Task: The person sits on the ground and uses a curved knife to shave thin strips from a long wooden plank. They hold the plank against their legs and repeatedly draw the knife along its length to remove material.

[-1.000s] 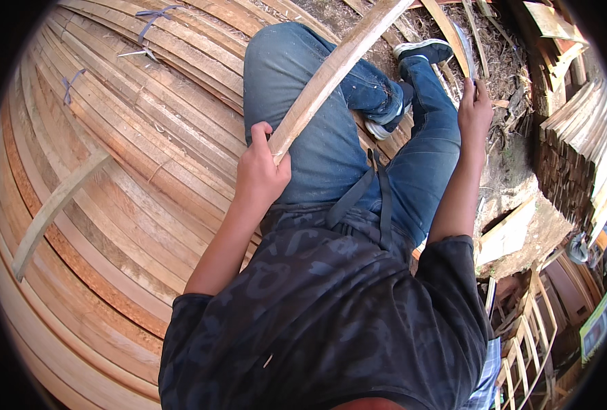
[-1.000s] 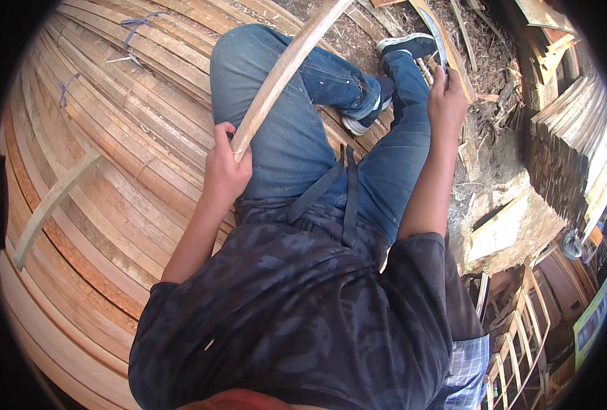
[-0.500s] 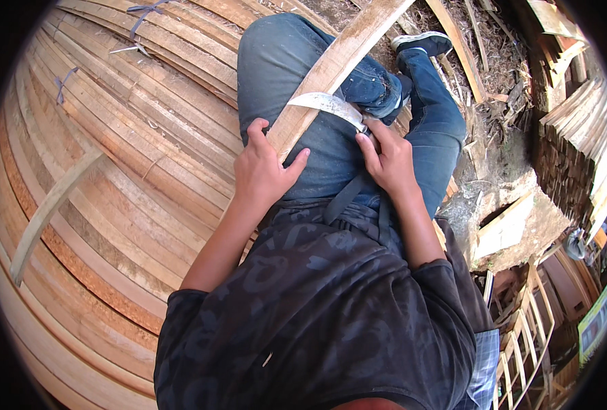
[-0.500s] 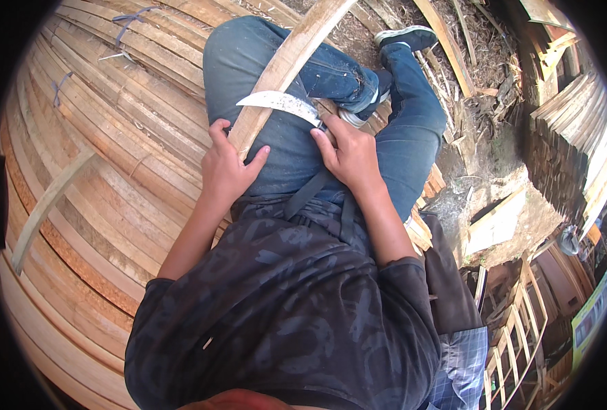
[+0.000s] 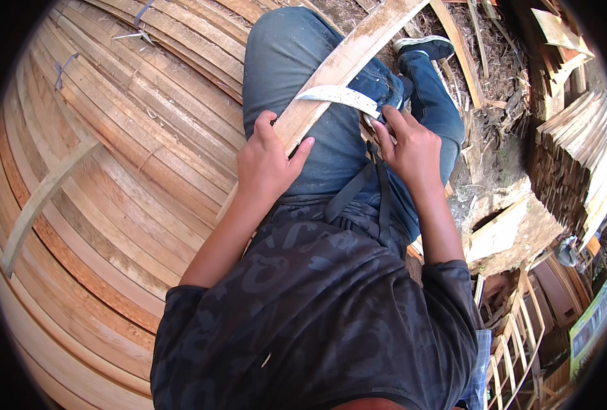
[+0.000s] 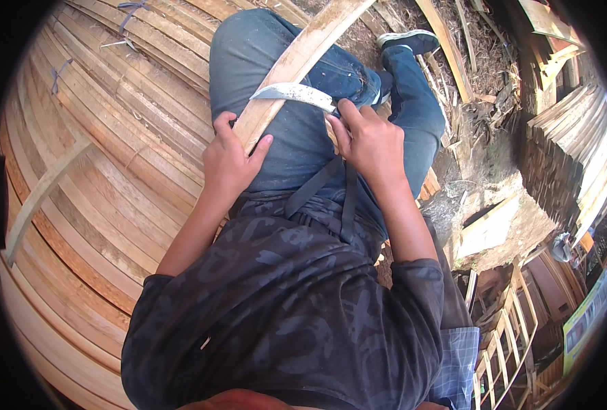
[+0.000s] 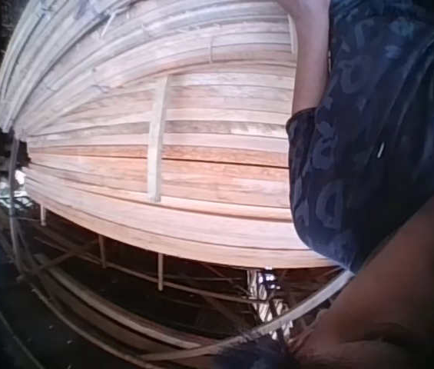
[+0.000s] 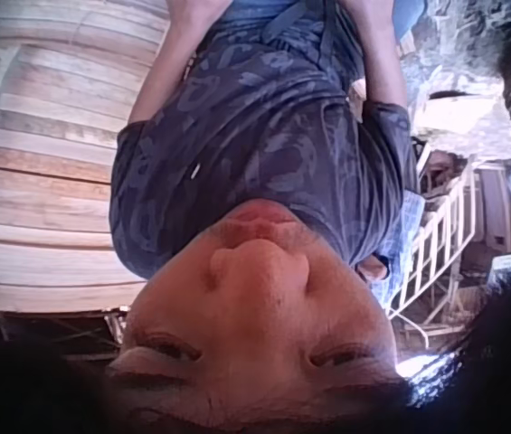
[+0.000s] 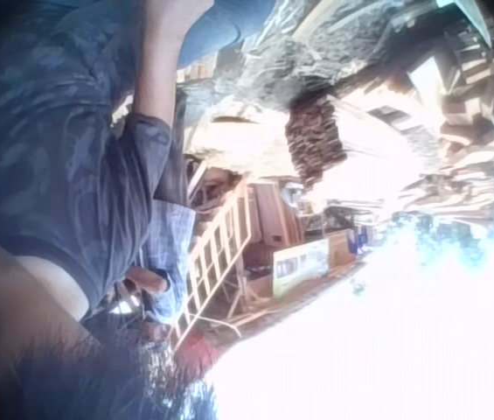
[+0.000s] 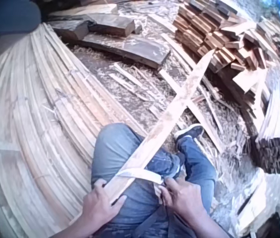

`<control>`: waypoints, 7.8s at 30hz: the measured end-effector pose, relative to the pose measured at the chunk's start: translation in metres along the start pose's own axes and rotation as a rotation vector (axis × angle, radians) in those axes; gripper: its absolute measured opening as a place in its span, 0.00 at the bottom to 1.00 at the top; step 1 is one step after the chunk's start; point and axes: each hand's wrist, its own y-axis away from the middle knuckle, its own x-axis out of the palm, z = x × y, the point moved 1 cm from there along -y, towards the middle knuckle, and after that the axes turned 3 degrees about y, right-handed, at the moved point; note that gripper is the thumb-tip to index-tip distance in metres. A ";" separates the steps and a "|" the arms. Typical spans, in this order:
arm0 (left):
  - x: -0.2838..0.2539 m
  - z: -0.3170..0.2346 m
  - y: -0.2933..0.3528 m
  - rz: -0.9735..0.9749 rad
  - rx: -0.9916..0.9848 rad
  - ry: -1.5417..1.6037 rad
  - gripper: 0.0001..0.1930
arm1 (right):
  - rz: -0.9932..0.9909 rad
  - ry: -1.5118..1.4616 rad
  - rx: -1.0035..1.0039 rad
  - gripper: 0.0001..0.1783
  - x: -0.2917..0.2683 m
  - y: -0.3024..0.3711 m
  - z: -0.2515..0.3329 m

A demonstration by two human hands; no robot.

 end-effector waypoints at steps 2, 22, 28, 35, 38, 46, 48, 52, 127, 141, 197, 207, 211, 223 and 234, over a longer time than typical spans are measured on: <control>0.001 0.001 0.002 -0.007 -0.007 0.025 0.36 | -0.008 0.027 0.040 0.11 -0.004 -0.005 -0.009; 0.006 0.002 -0.001 -0.006 0.009 -0.039 0.34 | 0.089 -0.327 0.195 0.12 0.004 0.008 0.010; 0.006 0.001 -0.001 -0.035 0.009 -0.046 0.34 | 0.111 -0.106 0.110 0.13 -0.004 -0.004 -0.006; 0.007 0.000 -0.002 -0.073 0.033 -0.012 0.33 | 0.093 -0.031 0.063 0.14 -0.009 -0.014 -0.018; 0.005 -0.001 -0.002 -0.080 0.042 -0.015 0.33 | 0.047 0.019 0.013 0.14 -0.009 -0.017 -0.024; 0.008 0.007 0.003 -0.084 0.023 0.007 0.34 | -0.057 -0.068 0.411 0.16 -0.008 -0.030 -0.068; 0.008 0.015 0.006 -0.075 0.059 0.043 0.33 | -0.271 0.207 0.710 0.25 -0.056 -0.020 -0.174; 0.006 0.012 -0.004 -0.071 0.053 0.031 0.33 | -0.456 0.136 0.717 0.23 -0.132 0.053 -0.279; -0.015 0.006 -0.014 0.063 0.111 0.008 0.29 | -0.070 -0.097 0.046 0.20 0.034 0.008 0.028; -0.015 0.010 -0.018 0.055 0.125 0.104 0.27 | -0.440 -0.251 0.777 0.26 0.005 0.069 -0.219; 0.002 0.026 0.032 0.162 -0.180 0.672 0.32 | 0.074 -0.160 -0.024 0.16 0.006 0.012 0.029; 0.006 0.019 0.033 0.107 -0.161 0.527 0.32 | -0.230 -0.017 0.396 0.20 -0.025 -0.021 -0.114; 0.009 0.017 0.033 0.099 -0.170 0.472 0.25 | -0.095 -0.130 0.388 0.17 -0.027 0.001 -0.058; 0.009 0.010 0.029 0.070 -0.187 0.388 0.28 | 0.163 0.134 -0.067 0.15 -0.006 0.006 0.021; 0.004 0.003 0.025 0.111 -0.216 0.346 0.29 | 0.067 0.382 -0.023 0.17 -0.011 -0.026 -0.024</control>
